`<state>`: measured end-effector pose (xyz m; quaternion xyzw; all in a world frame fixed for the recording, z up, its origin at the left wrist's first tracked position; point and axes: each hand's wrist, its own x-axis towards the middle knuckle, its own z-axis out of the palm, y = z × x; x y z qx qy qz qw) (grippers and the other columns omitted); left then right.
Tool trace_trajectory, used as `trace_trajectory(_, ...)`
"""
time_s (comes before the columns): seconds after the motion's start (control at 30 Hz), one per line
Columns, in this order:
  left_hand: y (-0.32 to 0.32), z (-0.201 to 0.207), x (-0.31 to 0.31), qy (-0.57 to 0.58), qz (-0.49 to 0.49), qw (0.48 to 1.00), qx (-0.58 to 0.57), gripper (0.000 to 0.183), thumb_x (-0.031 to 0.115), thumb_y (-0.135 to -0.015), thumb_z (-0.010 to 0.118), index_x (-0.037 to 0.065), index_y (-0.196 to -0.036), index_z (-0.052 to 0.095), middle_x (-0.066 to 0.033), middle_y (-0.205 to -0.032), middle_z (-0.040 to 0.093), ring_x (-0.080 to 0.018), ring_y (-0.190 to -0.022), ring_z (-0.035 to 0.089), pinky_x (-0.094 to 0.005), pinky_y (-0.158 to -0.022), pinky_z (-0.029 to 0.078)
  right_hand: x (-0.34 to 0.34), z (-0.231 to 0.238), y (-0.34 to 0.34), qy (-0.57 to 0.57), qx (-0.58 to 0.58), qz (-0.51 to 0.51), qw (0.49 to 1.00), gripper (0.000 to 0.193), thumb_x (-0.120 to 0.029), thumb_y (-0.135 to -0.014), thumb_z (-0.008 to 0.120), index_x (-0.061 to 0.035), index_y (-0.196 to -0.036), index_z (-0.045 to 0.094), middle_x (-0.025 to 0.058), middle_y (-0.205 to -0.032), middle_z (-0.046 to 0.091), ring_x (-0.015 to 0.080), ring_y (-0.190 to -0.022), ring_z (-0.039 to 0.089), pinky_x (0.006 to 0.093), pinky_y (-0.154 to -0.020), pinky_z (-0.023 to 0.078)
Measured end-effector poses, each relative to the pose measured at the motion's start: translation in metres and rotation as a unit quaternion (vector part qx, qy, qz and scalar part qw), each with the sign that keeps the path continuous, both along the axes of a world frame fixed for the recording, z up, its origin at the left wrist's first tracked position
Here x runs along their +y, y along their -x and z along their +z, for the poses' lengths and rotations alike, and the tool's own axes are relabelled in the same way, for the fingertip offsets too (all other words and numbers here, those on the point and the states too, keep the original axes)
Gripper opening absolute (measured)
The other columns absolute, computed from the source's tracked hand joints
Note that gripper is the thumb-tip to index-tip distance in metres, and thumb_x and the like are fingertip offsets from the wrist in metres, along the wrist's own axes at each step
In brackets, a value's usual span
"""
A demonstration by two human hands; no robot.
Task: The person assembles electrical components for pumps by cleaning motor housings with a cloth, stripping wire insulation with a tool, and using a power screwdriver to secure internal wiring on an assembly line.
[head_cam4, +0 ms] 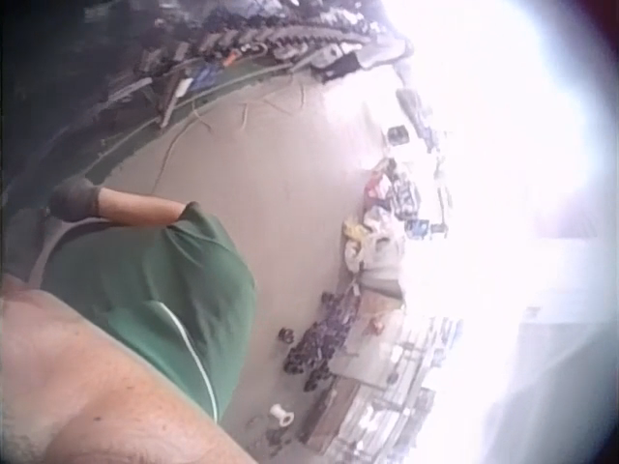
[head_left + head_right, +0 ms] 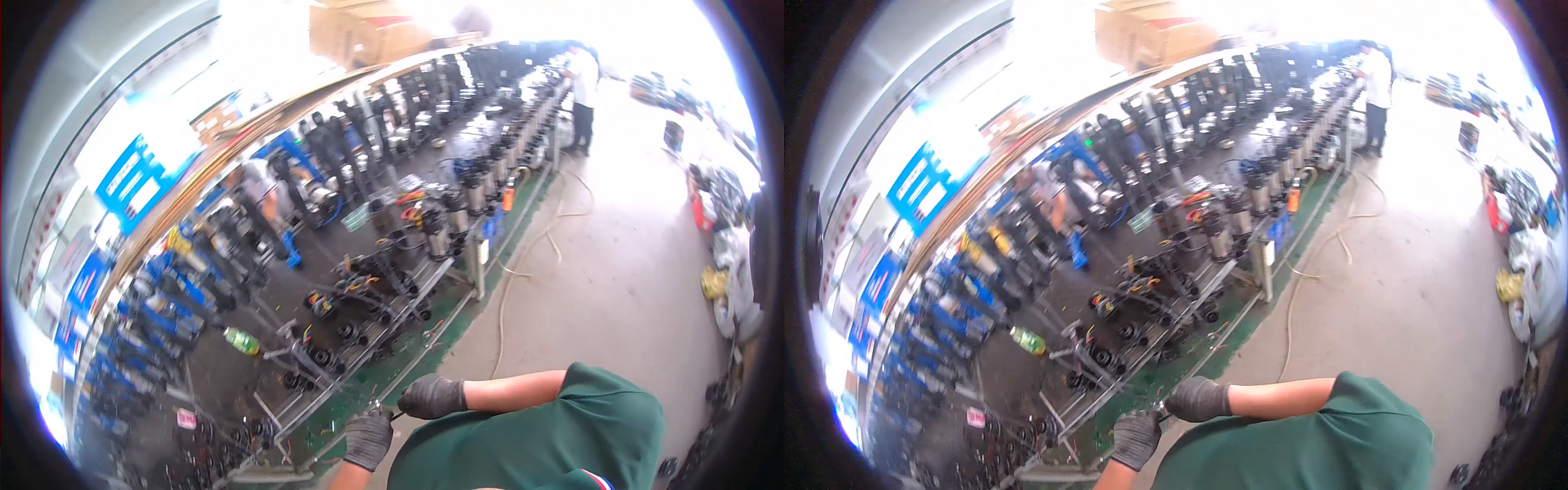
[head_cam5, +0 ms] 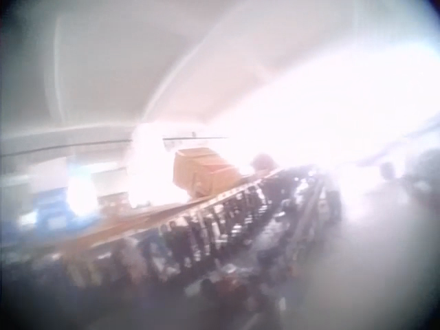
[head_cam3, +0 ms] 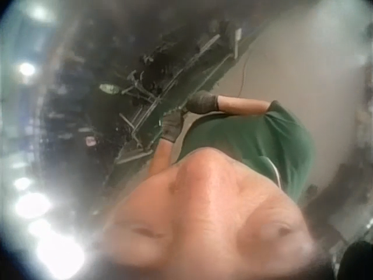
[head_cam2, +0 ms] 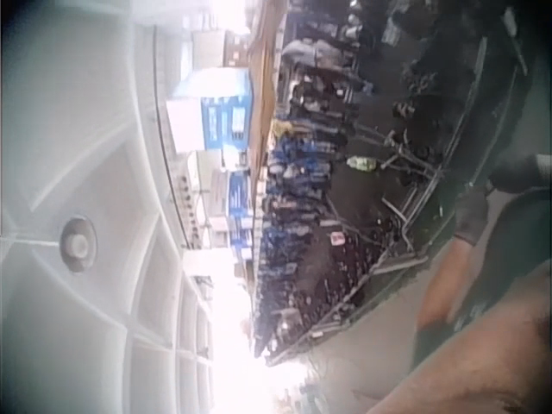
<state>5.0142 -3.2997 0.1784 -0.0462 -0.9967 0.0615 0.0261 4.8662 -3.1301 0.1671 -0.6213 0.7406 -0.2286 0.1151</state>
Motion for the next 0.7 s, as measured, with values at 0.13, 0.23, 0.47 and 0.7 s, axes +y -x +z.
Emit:
trace_trajectory(0.13, 0.066, 0.000, 0.019, -0.017, -0.004, 1.000, 0.005, 0.016, 0.020, -0.077, 0.064, 0.014, -0.090, 0.072, -0.0106, -0.082, 0.069, -0.0328, -0.078, 0.067, -0.0467, -0.072, 0.052, 0.031, 0.012, 0.052, 0.013, -0.016, -0.027, 0.999, 0.016, -0.023, -0.085, 0.061, -0.0095, -0.087, 0.070, 0.0167, -0.077, 0.068, 0.0406, -0.073, 0.067, 0.0491, -0.064, 0.053)
trace_trajectory(0.23, 0.128, 0.007, 0.050, -0.037, -0.036, 0.997, 0.060, 0.014, 0.018, -0.073, 0.063, 0.014, -0.085, 0.069, -0.0109, -0.081, 0.068, -0.0322, -0.081, 0.066, -0.0474, -0.074, 0.050, 0.065, 0.001, 0.102, 0.035, -0.012, -0.078, 0.996, 0.016, -0.023, -0.084, 0.062, -0.0092, -0.083, 0.069, 0.0165, -0.078, 0.067, 0.0403, -0.073, 0.067, 0.0505, -0.064, 0.052)
trace_trajectory(0.47, 0.288, -0.004, 0.148, -0.045, -0.184, 0.975, 0.114, 0.018, 0.022, -0.075, 0.067, 0.011, -0.089, 0.071, -0.0161, -0.078, 0.064, -0.0370, -0.077, 0.064, -0.0493, -0.069, 0.050, 0.205, -0.001, 0.211, 0.110, 0.011, -0.276, 0.955, 0.012, -0.018, -0.081, 0.064, -0.0065, -0.080, 0.067, 0.0167, -0.077, 0.066, 0.0400, -0.075, 0.067, 0.0485, -0.062, 0.054)
trace_trajectory(0.7, 0.422, 0.001, 0.295, -0.431, -0.206, 0.875, -0.084, 0.025, 0.022, -0.092, 0.068, 0.002, -0.108, 0.065, -0.0134, -0.097, 0.070, -0.0268, -0.078, 0.068, -0.0373, -0.070, 0.055, 0.363, -0.013, 0.231, 0.155, -0.003, -0.516, 0.843, 0.014, -0.021, -0.089, 0.061, -0.0086, -0.082, 0.062, 0.0173, -0.077, 0.063, 0.0417, -0.072, 0.064, 0.0514, -0.061, 0.051)
